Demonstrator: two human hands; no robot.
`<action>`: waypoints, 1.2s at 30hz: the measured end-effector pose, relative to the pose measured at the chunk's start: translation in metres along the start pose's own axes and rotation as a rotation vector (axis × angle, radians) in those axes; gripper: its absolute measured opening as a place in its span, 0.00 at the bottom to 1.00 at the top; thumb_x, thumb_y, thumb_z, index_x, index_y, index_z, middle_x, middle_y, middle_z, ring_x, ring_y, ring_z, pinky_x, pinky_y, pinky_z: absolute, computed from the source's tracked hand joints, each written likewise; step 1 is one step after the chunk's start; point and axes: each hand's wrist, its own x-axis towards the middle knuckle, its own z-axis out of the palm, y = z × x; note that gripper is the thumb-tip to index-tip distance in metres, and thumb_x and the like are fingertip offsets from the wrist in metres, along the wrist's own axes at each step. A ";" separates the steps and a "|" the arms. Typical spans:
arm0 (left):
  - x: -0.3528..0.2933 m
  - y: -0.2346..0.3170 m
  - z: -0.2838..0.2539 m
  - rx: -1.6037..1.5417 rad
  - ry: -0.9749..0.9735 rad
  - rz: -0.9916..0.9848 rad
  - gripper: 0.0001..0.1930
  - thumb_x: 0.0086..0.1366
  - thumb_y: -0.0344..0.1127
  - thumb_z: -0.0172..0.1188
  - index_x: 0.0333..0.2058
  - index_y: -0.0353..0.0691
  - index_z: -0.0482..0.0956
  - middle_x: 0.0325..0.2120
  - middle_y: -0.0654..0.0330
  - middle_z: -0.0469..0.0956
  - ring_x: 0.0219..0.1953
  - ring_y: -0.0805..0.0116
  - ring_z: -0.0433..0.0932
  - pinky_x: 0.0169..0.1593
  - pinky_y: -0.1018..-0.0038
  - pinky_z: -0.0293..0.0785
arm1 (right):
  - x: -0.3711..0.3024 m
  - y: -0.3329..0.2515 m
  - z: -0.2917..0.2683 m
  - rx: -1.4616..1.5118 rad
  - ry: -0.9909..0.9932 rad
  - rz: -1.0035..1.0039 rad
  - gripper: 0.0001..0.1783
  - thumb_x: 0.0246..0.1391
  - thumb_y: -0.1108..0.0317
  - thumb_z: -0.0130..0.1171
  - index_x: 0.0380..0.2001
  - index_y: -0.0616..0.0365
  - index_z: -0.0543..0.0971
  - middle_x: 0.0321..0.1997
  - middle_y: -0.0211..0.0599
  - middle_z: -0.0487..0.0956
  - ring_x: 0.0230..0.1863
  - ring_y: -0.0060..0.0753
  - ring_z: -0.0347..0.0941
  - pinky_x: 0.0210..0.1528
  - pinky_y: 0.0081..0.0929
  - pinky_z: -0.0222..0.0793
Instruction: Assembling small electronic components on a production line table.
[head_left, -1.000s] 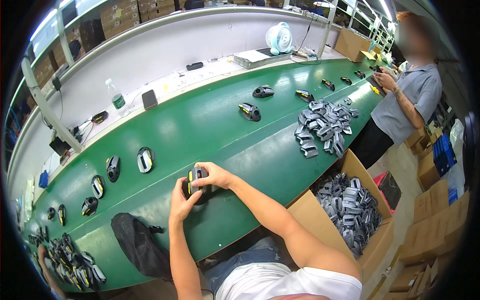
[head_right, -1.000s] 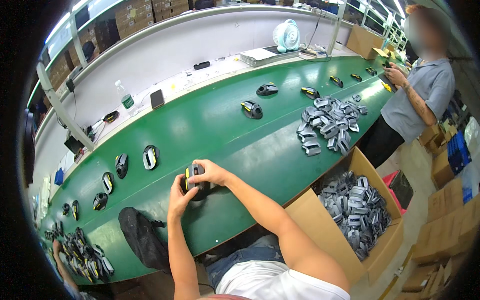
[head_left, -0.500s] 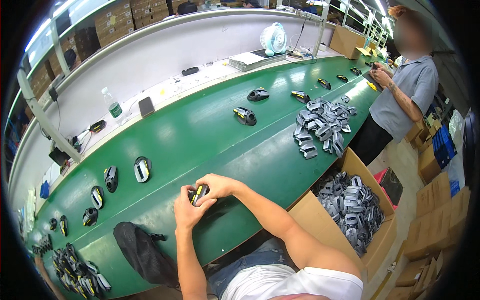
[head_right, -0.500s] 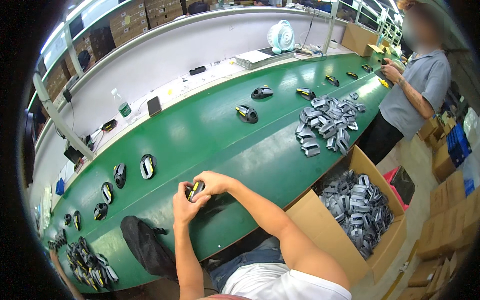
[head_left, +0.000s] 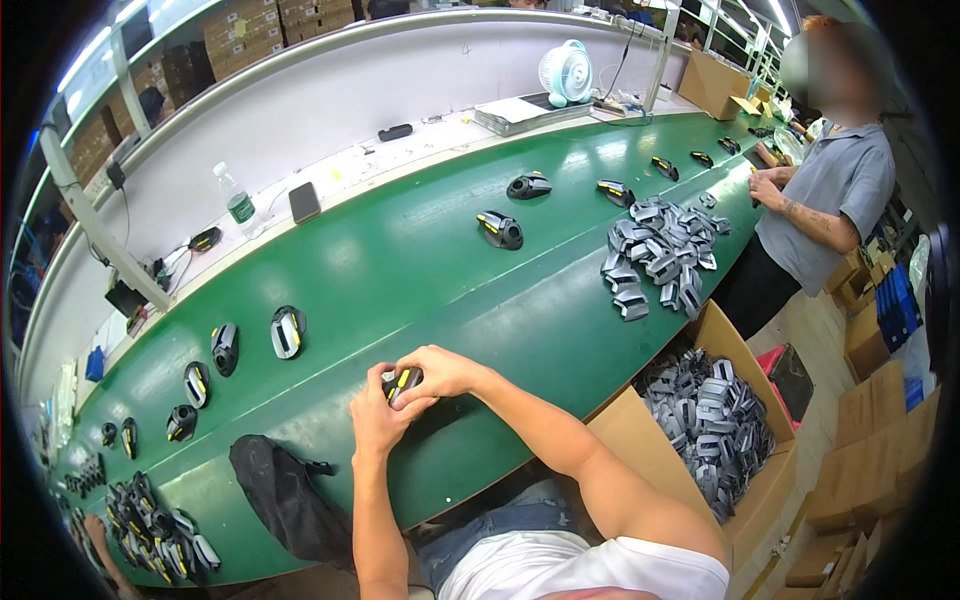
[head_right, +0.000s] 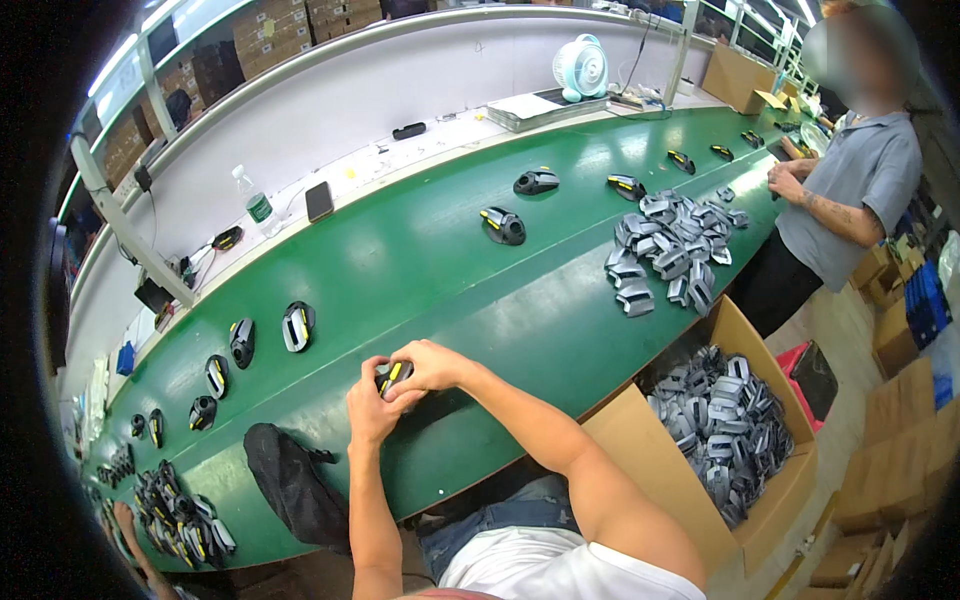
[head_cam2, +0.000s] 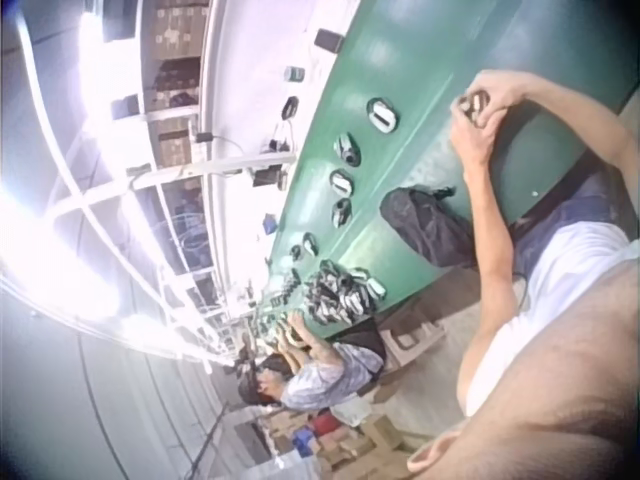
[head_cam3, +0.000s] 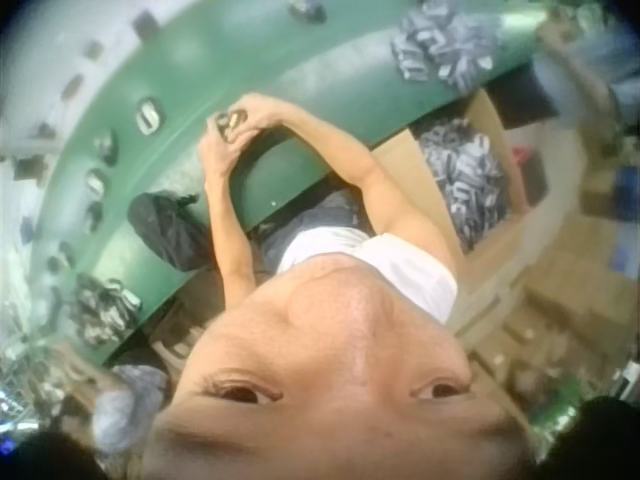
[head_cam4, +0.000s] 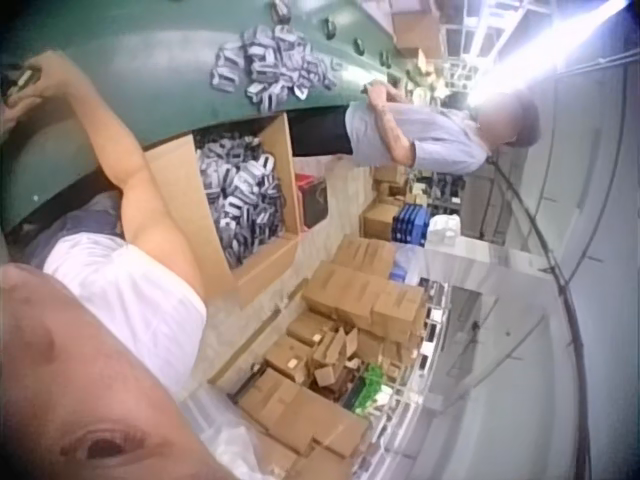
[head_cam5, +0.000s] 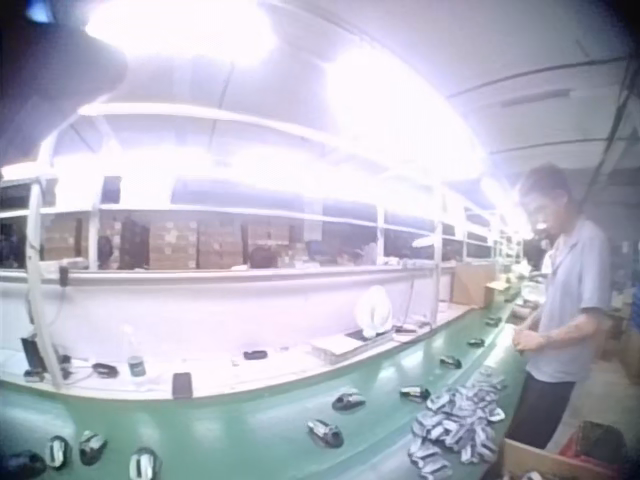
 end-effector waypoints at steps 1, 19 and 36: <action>-0.002 0.000 0.001 -0.013 -0.012 0.001 0.36 0.37 0.54 0.71 0.41 0.39 0.68 0.21 0.51 0.75 0.24 0.53 0.76 0.29 0.65 0.70 | -0.001 0.003 0.002 0.006 0.008 -0.004 0.25 0.34 0.54 0.67 0.32 0.63 0.77 0.23 0.38 0.77 0.24 0.27 0.71 0.29 0.25 0.66; -0.003 -0.016 0.021 -0.579 0.222 -0.174 0.14 0.62 0.39 0.54 0.36 0.32 0.70 0.28 0.64 0.71 0.30 0.78 0.68 0.34 0.80 0.65 | 0.015 0.023 0.015 0.845 0.085 -0.025 0.13 0.56 0.60 0.52 0.38 0.57 0.73 0.33 0.25 0.75 0.34 0.16 0.70 0.37 0.17 0.66; -0.003 -0.019 0.033 -0.704 0.266 -0.272 0.13 0.65 0.42 0.50 0.31 0.35 0.70 0.24 0.68 0.69 0.28 0.82 0.65 0.31 0.83 0.62 | 0.015 0.020 0.028 0.859 0.135 -0.123 0.13 0.59 0.62 0.47 0.39 0.60 0.74 0.29 0.25 0.74 0.29 0.14 0.68 0.33 0.14 0.64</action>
